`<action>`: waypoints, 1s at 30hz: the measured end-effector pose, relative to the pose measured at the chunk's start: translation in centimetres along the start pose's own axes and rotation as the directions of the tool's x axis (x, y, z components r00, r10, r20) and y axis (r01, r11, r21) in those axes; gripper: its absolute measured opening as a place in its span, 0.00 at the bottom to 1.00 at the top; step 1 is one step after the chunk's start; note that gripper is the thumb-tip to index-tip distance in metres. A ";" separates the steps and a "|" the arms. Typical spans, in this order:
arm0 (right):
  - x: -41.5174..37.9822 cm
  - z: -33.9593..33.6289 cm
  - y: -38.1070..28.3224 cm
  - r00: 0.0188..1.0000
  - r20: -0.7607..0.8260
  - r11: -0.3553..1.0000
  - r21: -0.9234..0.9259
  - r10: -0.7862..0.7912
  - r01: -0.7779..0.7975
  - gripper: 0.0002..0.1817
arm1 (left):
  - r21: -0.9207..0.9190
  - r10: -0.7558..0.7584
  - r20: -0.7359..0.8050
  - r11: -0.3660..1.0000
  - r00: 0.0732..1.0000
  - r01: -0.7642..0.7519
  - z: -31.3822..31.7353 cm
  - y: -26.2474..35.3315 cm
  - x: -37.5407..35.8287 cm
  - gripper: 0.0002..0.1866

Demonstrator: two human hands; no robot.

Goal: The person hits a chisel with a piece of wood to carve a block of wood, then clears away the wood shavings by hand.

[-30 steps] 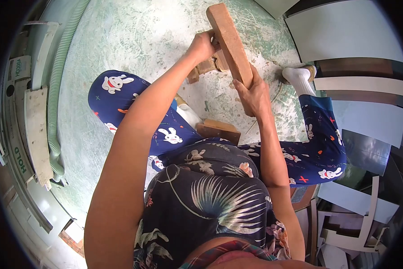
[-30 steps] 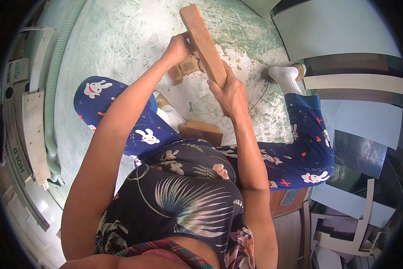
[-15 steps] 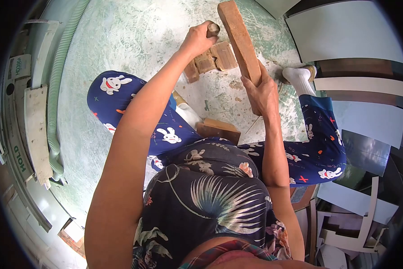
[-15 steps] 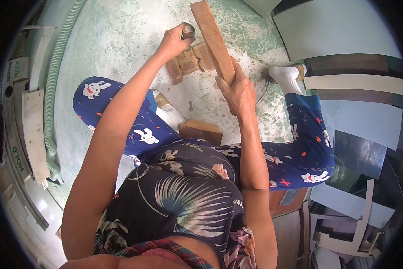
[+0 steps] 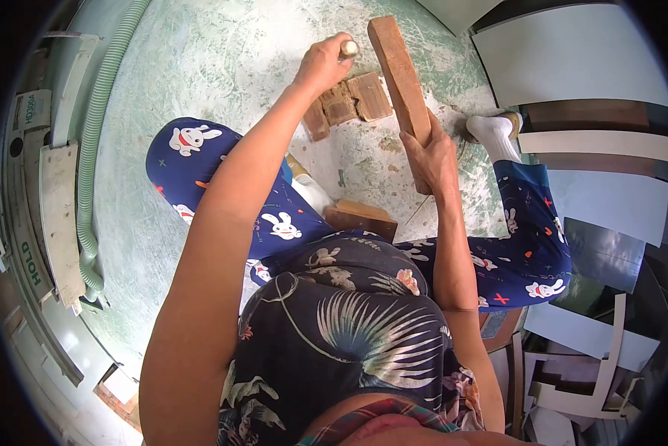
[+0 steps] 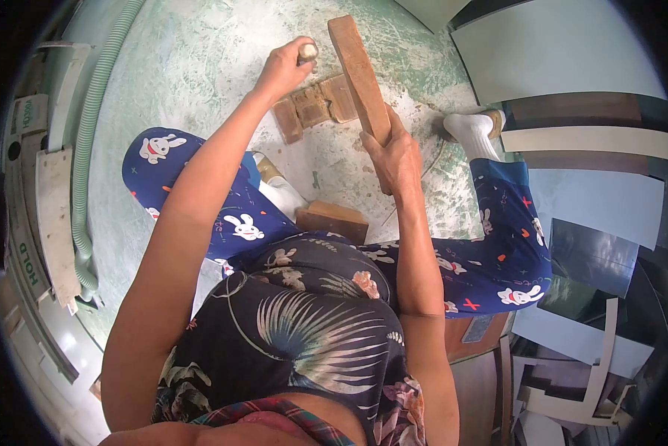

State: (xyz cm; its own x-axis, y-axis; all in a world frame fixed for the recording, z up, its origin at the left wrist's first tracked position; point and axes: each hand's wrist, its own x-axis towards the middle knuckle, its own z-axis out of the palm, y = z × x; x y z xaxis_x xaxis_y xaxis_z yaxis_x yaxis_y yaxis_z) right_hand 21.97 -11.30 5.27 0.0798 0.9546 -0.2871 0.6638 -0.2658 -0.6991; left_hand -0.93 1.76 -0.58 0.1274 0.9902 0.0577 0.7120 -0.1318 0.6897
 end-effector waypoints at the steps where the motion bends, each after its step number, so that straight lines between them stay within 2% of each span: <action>1: 0.1 0.0 0.0 1.000 0.005 1.000 -0.005 0.001 -0.001 0.34 | -0.056 -0.033 0.003 0.998 0.999 0.033 -0.4 0.0 0.3 0.19; 5: 0.9 0.7 0.7 0.999 0.042 1.000 -0.012 0.021 -0.020 0.34 | -0.164 -0.098 0.009 0.982 0.995 0.098 -0.1 0.3 0.1 0.19; 8: 1.3 1.7 1.7 0.995 0.094 1.000 -0.002 0.018 -0.018 0.34 | -0.079 -0.154 0.112 0.983 0.982 0.164 1.9 -2.3 0.1 0.20; 9: 1.5 2.0 2.3 0.994 0.103 0.999 0.007 0.038 -0.038 0.34 | -0.078 -0.087 0.006 0.993 0.996 0.087 1.9 -2.0 -0.3 0.19; 12: 1.9 2.7 3.7 0.985 0.161 0.994 -0.101 0.065 -0.049 0.34 | -0.143 -0.087 -0.181 0.988 0.980 0.062 0.6 -1.4 -0.5 0.17; 13: 2.0 3.2 4.6 0.982 0.170 0.991 -0.123 0.081 -0.061 0.34 | -0.118 -0.150 -0.218 0.985 0.964 0.126 -0.3 -0.7 -0.3 0.16; 16: 2.6 4.0 7.3 0.969 0.196 0.976 -0.186 0.148 -0.111 0.33 | -0.167 -0.142 -0.276 0.981 0.951 0.098 -1.1 -0.1 0.4 0.16; 17: 2.8 4.3 8.1 0.964 0.205 0.971 -0.199 0.172 -0.131 0.33 | -0.251 -0.242 -0.135 0.946 0.961 0.203 -1.1 0.5 0.4 0.18; 20: 3.4 4.7 8.6 0.951 0.227 0.966 -0.197 0.210 -0.166 0.33 | -0.276 -0.291 0.203 0.899 0.935 0.340 -0.8 1.8 -0.9 0.19; 21: 3.5 4.8 8.5 0.948 0.234 0.966 -0.190 0.216 -0.174 0.32 | -0.185 -0.278 0.258 0.926 0.925 0.330 -0.5 1.6 -1.4 0.16; 24: 3.9 4.6 8.0 0.943 0.253 0.972 -0.154 0.215 -0.180 0.33 | -0.156 -0.251 -0.028 0.957 0.968 0.244 -0.4 -0.4 -1.6 0.16; 25: 4.0 4.7 8.2 0.946 0.252 0.973 -0.153 0.206 -0.171 0.33 | -0.173 -0.235 -0.140 0.962 0.962 0.210 -1.0 -0.8 -1.4 0.17; 26: 4.2 4.9 8.6 0.948 0.249 0.975 -0.151 0.199 -0.165 0.33 | -0.259 -0.320 -0.209 0.929 0.924 0.263 -1.4 -1.1 -1.1 0.16; 28: 4.6 5.4 8.6 0.948 0.249 0.975 -0.148 0.197 -0.164 0.33 | -0.193 -0.240 -0.363 0.965 0.900 0.179 -2.6 -3.6 -0.3 0.15; 29: 4.8 5.4 8.7 0.945 0.252 0.973 -0.157 0.207 -0.171 0.32 | -0.270 -0.273 -0.348 0.945 0.897 0.184 -2.1 -5.0 0.1 0.14; 30: 5.0 5.3 8.5 0.941 0.258 0.970 -0.164 0.217 -0.179 0.32 | -0.326 -0.305 -0.243 0.920 0.921 0.219 -2.1 -4.5 0.0 0.14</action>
State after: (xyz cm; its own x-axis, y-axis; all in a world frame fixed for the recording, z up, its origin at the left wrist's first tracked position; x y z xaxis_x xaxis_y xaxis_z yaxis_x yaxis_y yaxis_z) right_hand 24.05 -9.50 -5.54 0.0276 0.8061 -0.5912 0.7519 -0.4065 -0.5191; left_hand -5.58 2.51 -2.22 -0.2677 0.9633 0.0179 0.4572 0.1107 0.8824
